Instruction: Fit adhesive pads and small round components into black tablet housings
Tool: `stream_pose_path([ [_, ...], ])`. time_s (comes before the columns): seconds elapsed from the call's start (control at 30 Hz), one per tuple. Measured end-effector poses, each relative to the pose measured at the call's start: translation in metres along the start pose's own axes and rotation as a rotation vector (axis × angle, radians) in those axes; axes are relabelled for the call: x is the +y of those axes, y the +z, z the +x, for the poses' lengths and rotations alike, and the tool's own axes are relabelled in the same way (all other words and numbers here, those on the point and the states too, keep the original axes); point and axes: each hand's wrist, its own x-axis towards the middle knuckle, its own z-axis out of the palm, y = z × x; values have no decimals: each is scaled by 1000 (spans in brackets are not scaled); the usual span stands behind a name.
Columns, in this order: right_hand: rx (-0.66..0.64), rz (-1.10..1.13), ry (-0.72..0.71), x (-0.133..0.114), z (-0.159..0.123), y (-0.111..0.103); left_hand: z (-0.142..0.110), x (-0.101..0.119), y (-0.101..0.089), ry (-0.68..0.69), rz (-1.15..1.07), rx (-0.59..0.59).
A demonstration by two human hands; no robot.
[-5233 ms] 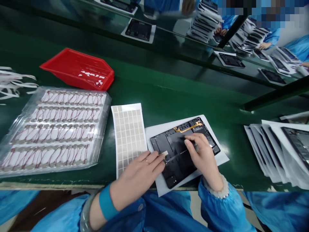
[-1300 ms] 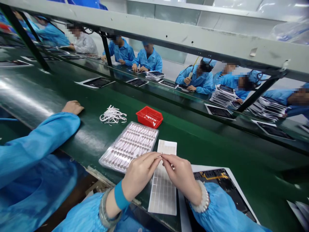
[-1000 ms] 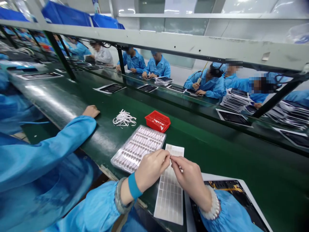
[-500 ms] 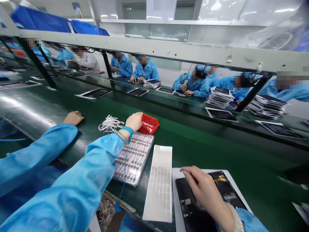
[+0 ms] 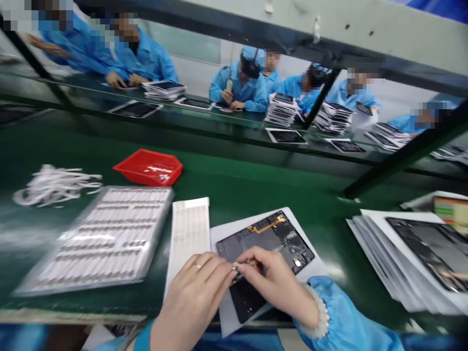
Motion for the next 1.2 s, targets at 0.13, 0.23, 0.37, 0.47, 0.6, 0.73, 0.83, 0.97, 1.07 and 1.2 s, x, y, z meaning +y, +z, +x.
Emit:
stream_pose_path([
  [0.13,91,202,-56,20,-21,4,-6,13,21,2,-150,46],
  [0.23,206,260,-60,35,-34,0,-13,14,37,47,-105,54],
  [0.37,492,-119,-66,58,-51,-42,-34,-2,52,160,-28,-39],
  [0.47,497,-453,40,79,-60,-80,-58,-19,61,160,-25,-172],
  [0.6,230,-578,110,92,-59,-97,-77,-26,69,107,0,-215],
  [0.73,79,-645,146,88,-51,-93,-79,-21,72,60,-5,-230],
  [0.83,3,-714,176,82,-45,-95,-80,-19,71,22,-21,-265],
  [0.97,-53,-904,151,76,-40,-95,-81,-21,71,2,-50,-268],
  [1.07,-41,-1083,119,73,-38,-88,-80,-24,71,59,-62,-236],
  [1.2,-46,-1187,110,72,-36,-82,-79,-26,71,84,-51,-230],
])
